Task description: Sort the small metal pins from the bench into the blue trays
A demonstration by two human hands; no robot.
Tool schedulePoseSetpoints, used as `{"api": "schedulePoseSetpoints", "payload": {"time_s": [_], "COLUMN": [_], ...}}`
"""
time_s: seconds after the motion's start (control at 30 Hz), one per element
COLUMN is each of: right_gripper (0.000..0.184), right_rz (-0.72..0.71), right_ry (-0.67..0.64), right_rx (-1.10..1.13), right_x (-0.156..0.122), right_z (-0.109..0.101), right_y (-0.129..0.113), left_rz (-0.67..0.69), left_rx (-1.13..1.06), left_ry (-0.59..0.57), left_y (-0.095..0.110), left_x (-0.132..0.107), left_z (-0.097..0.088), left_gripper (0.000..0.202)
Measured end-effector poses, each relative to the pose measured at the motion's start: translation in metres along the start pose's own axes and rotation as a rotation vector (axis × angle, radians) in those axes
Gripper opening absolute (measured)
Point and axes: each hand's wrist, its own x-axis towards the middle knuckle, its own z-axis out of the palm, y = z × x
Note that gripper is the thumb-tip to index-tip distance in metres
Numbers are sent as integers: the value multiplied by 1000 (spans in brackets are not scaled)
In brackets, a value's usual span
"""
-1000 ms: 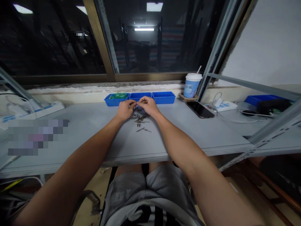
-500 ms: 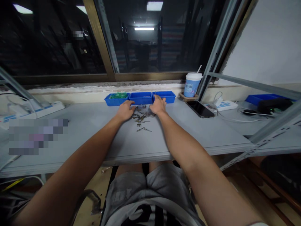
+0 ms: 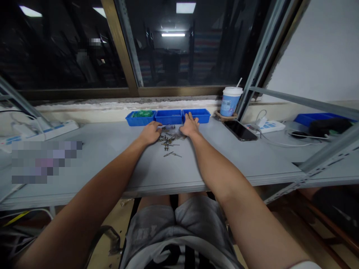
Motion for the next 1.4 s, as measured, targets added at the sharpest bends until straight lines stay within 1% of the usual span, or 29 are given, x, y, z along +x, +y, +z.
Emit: {"api": "schedulePoseSetpoints", "payload": {"time_s": [0.07,0.13,0.2,0.23,0.3,0.37,0.47,0.53,0.67,0.73,0.87,0.97,1.03,1.13,1.17,1.23,1.33,1.4], "right_gripper": [86,85,77,71,52,37,32,26,16,14,15,19,20,20,19,18,15,12], "right_rz": [-6,-36,-101,-146,-252,-358,-451,-476,-510,-509,-480,-443,-412,-379,-375,-377,-397,-380], "right_ry": [19,72,128,135,83,-39,-214,-275,-349,-362,-383,-373,-343,-233,-184,-107,-75,-60], "right_rx": [25,55,84,94,100,82,27,6,64,80,43,-3,-43,-51,-23,73,267,397], "right_x": [0,0,-1,-3,-5,-9,-15,-17,-20,-20,-19,-21,-24,-28,-28,-28,-25,-24], "right_z": [0,-1,-1,-1,-1,1,2,0,-5,-7,-5,-3,-1,1,1,1,0,0], "right_y": [-1,-3,-7,-10,-16,-22,-31,-34,-37,-37,-38,-40,-42,-43,-44,-44,-45,-46], "left_rz": [4,9,13,16,23,43,73,84,89,96,112,116,110,93,84,75,110,139], "left_rx": [2,-1,-9,-12,-9,0,5,7,20,17,-10,-14,-6,10,9,-16,-105,-170], "left_ry": [-9,-20,-34,-39,-51,-70,-111,-126,-125,-125,-131,-125,-124,-116,-91,2,146,184], "left_y": [-1,-1,-2,-3,-5,-7,-9,-10,-10,-10,-10,-10,-10,-9,-8,-6,-2,2], "left_x": [0,0,-1,-1,-1,0,1,1,1,1,-1,-1,-2,-2,-2,-2,-2,-2], "left_z": [0,1,2,3,5,7,9,10,9,8,6,5,5,5,5,3,-2,-4], "left_gripper": [36,36,37,37,36,35,32,31,31,31,29,28,28,32,34,41,48,47]}}
